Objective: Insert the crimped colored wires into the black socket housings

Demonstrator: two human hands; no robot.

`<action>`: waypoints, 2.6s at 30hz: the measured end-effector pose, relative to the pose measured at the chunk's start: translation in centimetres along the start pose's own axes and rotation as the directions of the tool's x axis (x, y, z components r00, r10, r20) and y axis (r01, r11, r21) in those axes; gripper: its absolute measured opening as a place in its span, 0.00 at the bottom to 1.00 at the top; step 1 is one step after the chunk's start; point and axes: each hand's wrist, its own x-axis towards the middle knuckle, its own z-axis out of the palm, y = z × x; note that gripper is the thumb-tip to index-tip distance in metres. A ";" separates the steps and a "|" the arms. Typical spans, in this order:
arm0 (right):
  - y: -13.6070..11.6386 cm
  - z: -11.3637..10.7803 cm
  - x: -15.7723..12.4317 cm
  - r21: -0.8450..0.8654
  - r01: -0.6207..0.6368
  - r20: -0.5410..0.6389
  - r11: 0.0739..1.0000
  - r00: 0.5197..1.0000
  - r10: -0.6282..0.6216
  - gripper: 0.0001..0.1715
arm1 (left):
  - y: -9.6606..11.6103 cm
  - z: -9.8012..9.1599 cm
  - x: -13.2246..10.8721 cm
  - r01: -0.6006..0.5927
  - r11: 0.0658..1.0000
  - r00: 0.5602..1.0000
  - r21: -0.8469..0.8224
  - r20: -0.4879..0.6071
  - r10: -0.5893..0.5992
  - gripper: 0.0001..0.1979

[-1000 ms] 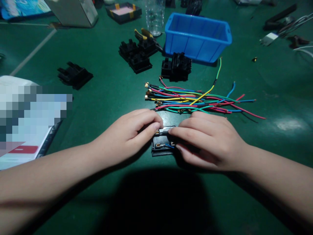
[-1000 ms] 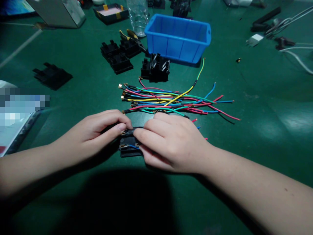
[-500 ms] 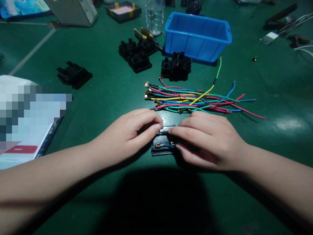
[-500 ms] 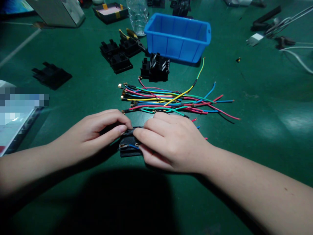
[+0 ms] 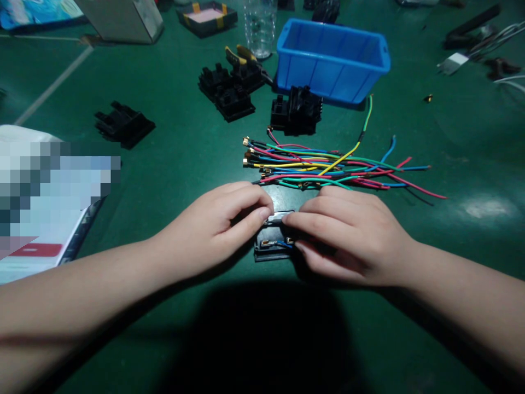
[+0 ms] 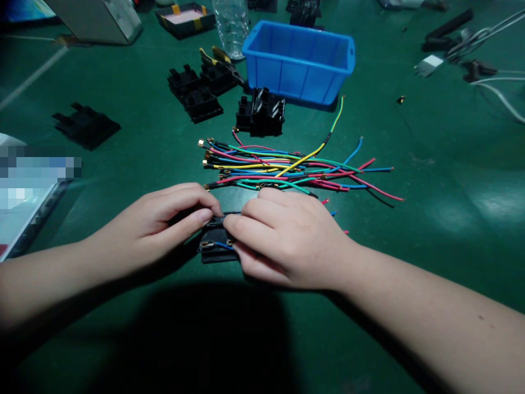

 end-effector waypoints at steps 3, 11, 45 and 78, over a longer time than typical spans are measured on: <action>0.0 0.0 0.0 0.005 -0.007 0.007 1.000 1.000 0.007 0.09 | -0.1 0.0 0.0 0.002 1.000 1.000 0.000 -0.002 -0.002 0.12; 0.0 0.0 0.0 0.011 -0.004 0.003 1.000 1.000 0.004 0.09 | -0.1 0.0 0.0 -0.003 1.000 1.000 0.003 0.003 0.003 0.13; 0.0 0.1 -0.1 0.007 0.001 -0.011 1.000 1.000 -0.001 0.09 | -0.1 0.1 0.0 -0.013 1.000 1.000 0.019 -0.003 0.013 0.13; -0.1 0.1 0.0 0.026 -0.012 0.003 1.000 1.000 0.012 0.07 | -0.3 0.0 0.1 -0.036 0.999 0.999 0.019 -0.014 0.036 0.12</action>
